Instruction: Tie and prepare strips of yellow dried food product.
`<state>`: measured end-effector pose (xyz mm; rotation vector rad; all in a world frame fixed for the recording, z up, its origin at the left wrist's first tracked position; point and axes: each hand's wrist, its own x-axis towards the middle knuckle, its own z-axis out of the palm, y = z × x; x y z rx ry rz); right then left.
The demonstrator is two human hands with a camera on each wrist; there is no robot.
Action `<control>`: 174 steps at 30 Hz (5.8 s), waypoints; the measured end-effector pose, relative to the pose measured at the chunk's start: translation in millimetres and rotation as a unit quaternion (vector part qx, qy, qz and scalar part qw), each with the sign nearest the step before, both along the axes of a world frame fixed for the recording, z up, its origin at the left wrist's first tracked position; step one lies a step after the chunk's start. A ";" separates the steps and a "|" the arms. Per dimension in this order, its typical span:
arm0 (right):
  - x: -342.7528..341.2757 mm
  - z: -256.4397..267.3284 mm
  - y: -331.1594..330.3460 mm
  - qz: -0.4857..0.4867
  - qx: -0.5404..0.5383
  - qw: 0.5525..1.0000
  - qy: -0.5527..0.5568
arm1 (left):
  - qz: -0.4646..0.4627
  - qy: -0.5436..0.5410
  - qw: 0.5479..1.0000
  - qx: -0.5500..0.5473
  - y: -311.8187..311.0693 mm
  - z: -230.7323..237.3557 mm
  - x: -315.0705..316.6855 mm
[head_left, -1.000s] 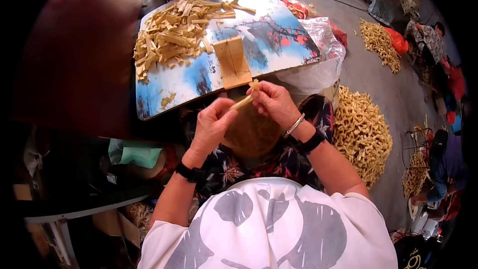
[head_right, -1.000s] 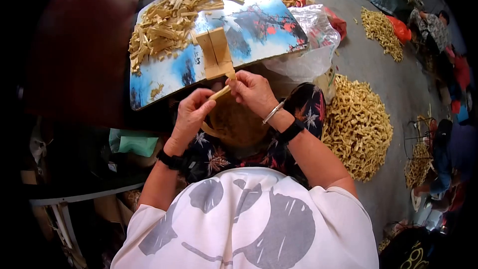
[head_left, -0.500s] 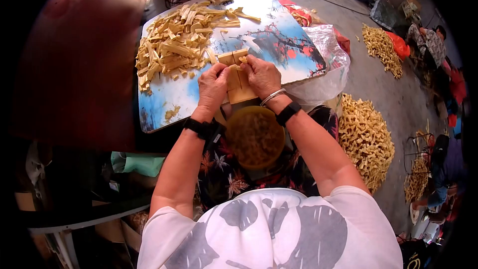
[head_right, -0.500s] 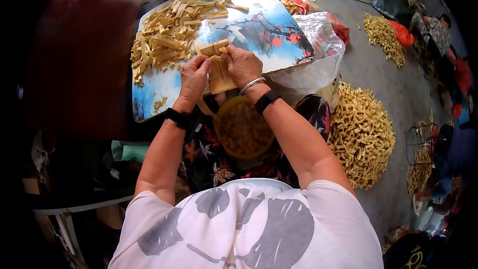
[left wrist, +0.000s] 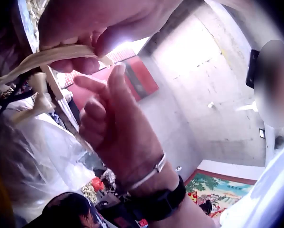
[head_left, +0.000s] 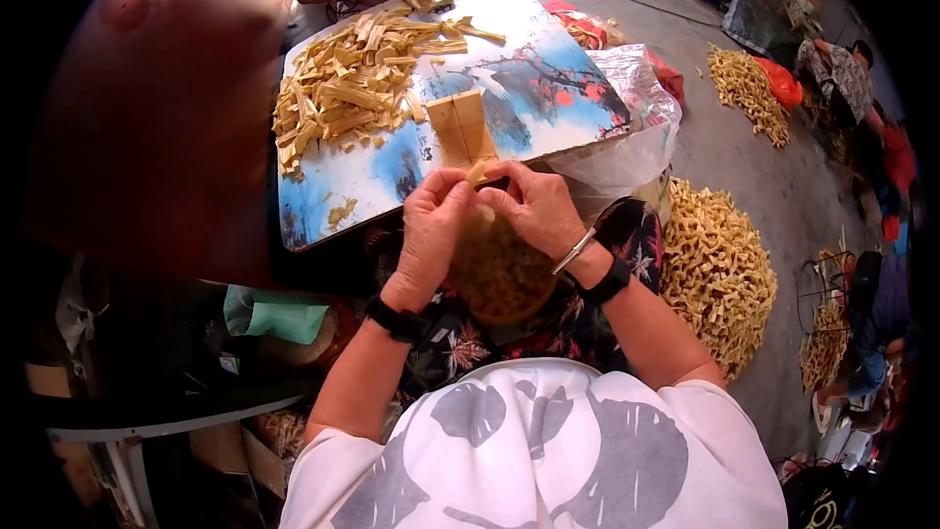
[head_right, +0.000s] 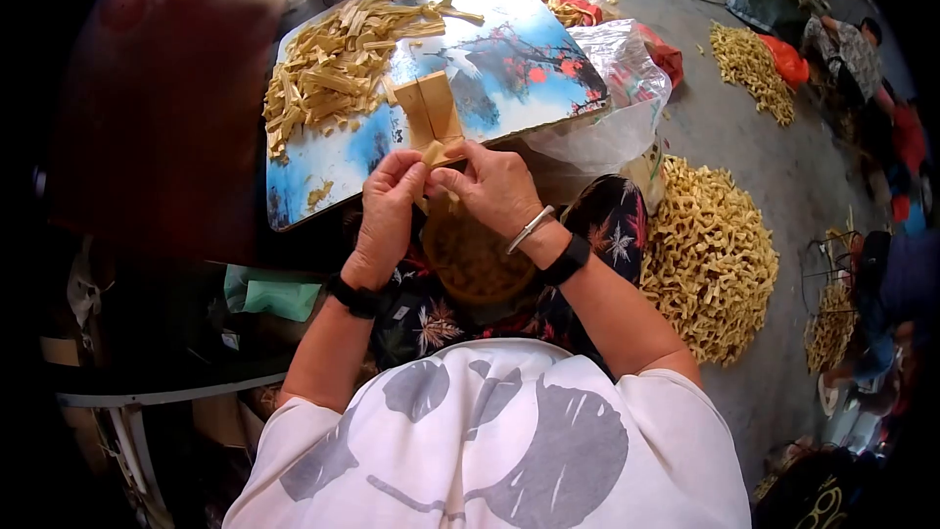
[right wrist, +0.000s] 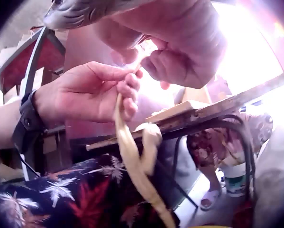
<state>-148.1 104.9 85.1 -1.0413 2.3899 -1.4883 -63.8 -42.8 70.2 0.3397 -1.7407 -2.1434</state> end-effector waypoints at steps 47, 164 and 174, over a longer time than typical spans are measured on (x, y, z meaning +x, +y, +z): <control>64.5 -61.9 44.7 0.070 -0.217 0.815 -0.532 | 0.038 -0.084 0.982 -0.165 45.9 -40.3 65.7; 74.8 -78.2 43.9 -0.092 -0.074 0.969 -0.216 | 0.042 -0.011 0.780 -0.624 65.8 -42.9 62.2; 73.2 -78.3 51.4 0.071 -0.198 0.794 -0.571 | 0.024 0.012 0.885 -0.465 53.6 -49.5 63.6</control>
